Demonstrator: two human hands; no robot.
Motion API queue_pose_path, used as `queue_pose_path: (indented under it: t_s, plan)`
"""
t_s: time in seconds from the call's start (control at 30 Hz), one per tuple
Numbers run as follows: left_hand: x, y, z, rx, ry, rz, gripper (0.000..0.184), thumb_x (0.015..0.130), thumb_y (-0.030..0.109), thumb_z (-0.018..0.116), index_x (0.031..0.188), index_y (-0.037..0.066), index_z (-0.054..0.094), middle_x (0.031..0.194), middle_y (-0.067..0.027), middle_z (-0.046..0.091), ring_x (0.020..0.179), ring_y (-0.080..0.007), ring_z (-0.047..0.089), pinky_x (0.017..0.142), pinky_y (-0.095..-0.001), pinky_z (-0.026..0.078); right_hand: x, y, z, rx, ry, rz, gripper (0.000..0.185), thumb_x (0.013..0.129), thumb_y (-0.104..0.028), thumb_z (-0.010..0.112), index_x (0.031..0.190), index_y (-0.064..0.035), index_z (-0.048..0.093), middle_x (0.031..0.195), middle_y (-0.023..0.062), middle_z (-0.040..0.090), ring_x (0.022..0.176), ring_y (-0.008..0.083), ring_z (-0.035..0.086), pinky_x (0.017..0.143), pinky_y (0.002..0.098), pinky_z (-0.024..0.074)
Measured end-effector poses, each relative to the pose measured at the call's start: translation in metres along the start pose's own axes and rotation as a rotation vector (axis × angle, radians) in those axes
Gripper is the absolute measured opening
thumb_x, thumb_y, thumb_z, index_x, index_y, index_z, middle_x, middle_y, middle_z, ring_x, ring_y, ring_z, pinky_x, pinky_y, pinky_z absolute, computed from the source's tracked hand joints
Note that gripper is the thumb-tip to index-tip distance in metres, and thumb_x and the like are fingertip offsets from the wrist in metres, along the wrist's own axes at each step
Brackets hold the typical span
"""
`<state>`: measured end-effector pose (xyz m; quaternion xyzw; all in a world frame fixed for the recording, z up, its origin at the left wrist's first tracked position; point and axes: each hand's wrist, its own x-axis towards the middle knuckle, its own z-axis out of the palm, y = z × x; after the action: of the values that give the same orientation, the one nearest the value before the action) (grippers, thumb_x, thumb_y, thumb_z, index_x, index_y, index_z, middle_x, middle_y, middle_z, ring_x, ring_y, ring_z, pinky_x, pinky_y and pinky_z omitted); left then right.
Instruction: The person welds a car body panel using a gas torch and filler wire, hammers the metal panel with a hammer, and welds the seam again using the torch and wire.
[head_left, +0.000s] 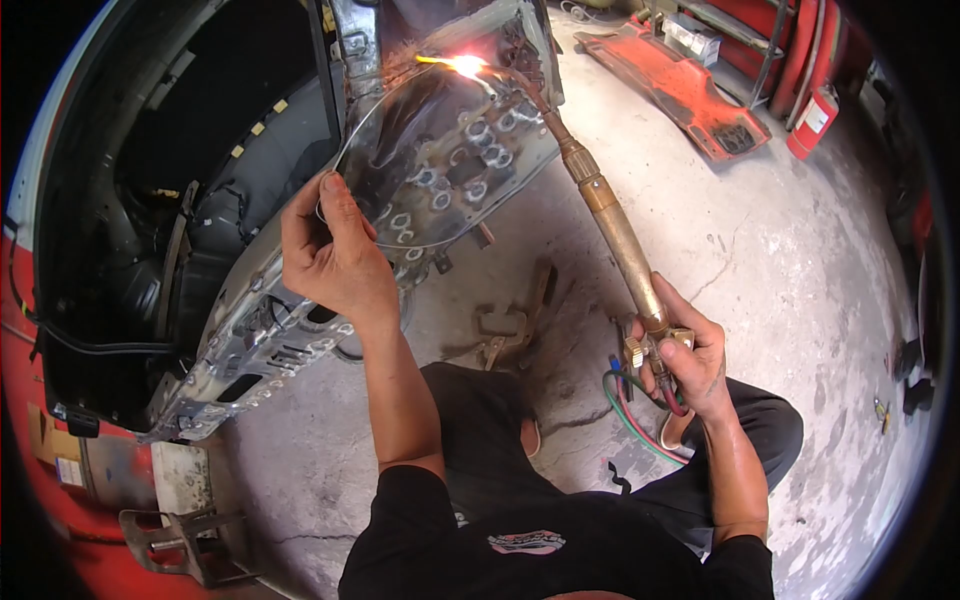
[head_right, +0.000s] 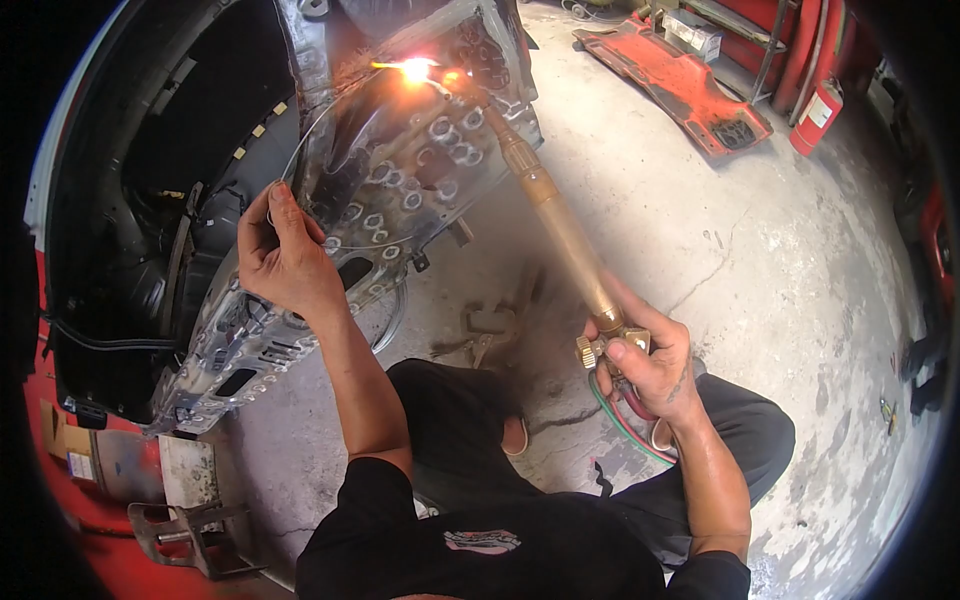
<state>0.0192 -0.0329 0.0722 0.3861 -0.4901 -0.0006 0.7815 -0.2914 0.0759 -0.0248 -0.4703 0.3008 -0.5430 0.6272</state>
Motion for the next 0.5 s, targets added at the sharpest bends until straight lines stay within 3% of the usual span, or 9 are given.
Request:
queue_pose_path:
  t_s: [0.5]
  plan:
    - [0.0002, 0.0009, 0.0011, 0.001, 0.013, -0.003, 0.014, 0.098, 0.008, 0.070, 0.101, -0.006, 0.070, 0.075, -0.0032, 0.064, 0.051, -0.0024, 0.046, 0.046, -0.0187, 0.031, 0.0004, 0.0000, -0.0008, 0.002, -0.001, 0.003, 0.064, 0.096, -0.013, 0.067, 0.153, 0.0016, 0.042, 0.105, 0.0146, 0.065, 0.065, 0.0150, 0.064, 0.055, 0.0250, 0.0529]
